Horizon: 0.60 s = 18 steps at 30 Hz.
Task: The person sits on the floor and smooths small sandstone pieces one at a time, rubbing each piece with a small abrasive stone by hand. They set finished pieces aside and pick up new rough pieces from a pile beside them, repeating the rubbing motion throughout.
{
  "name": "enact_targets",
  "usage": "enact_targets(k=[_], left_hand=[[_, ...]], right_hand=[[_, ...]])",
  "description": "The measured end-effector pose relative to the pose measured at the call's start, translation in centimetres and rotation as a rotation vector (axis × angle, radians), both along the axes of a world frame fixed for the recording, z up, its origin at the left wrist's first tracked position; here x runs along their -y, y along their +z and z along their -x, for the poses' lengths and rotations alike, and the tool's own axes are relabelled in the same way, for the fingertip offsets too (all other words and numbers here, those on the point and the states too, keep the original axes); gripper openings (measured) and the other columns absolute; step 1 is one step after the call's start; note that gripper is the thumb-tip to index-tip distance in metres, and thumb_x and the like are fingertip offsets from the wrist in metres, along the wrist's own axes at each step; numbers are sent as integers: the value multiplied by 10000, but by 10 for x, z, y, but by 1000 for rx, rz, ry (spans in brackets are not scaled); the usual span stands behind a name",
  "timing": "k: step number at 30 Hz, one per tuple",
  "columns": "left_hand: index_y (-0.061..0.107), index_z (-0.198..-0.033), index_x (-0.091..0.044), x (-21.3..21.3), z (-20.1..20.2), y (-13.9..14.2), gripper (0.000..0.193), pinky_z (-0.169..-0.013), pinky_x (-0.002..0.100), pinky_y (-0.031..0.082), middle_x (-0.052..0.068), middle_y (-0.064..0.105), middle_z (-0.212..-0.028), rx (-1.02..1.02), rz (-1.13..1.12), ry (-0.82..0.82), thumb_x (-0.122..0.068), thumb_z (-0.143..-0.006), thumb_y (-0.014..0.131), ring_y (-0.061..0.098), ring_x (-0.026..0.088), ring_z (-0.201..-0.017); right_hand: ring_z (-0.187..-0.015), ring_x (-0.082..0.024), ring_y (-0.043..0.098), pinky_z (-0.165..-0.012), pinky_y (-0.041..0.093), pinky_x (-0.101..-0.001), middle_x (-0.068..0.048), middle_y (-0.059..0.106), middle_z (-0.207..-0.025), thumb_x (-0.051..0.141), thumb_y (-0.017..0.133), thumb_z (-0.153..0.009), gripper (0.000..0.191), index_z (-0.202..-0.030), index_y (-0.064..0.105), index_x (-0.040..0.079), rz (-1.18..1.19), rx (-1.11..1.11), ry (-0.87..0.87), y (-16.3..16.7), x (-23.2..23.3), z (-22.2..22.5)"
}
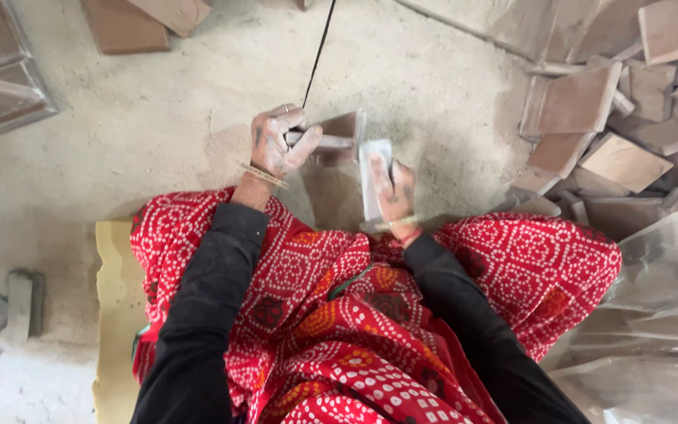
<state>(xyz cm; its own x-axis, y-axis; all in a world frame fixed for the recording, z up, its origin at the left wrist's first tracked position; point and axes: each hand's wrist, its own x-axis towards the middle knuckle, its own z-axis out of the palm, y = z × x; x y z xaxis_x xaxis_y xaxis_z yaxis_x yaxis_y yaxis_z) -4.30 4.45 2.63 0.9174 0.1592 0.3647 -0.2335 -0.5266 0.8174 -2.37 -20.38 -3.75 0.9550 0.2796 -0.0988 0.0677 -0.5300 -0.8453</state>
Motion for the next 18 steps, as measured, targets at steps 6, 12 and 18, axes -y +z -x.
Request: enact_targets(k=[6,12,18], left_hand=[[576,-704,-11,4,-8,1,320,-552,389,440,133,526,-638,-9,7,22,-201,-869,775,551,274,-562],[567,-706,-5,-2,-10,-2,263,-542,388,429,129,528,-641,-24,50,64,-159,-844,730,538,262,-550],[555,-678,-23,3,-7,-13,246,-514,374,426,110,542,-635,4,70,130,-132,-845,699,539,231,-530]], right_hand=[[-1129,-350,609,-988,499,-453,-195,639,-1219,203,518,-1074,309,-1320,640,60,235,482,89,-19,-45,-89],[-1195,-412,546,-1036,471,-507,-242,586,-1269,186,490,-1032,366,-1331,601,5,166,663,15,-3,-50,-73],[-1156,-365,611,-1025,492,-467,-185,645,-1224,230,494,-1048,316,-1276,643,69,216,422,44,-2,-34,-21]])
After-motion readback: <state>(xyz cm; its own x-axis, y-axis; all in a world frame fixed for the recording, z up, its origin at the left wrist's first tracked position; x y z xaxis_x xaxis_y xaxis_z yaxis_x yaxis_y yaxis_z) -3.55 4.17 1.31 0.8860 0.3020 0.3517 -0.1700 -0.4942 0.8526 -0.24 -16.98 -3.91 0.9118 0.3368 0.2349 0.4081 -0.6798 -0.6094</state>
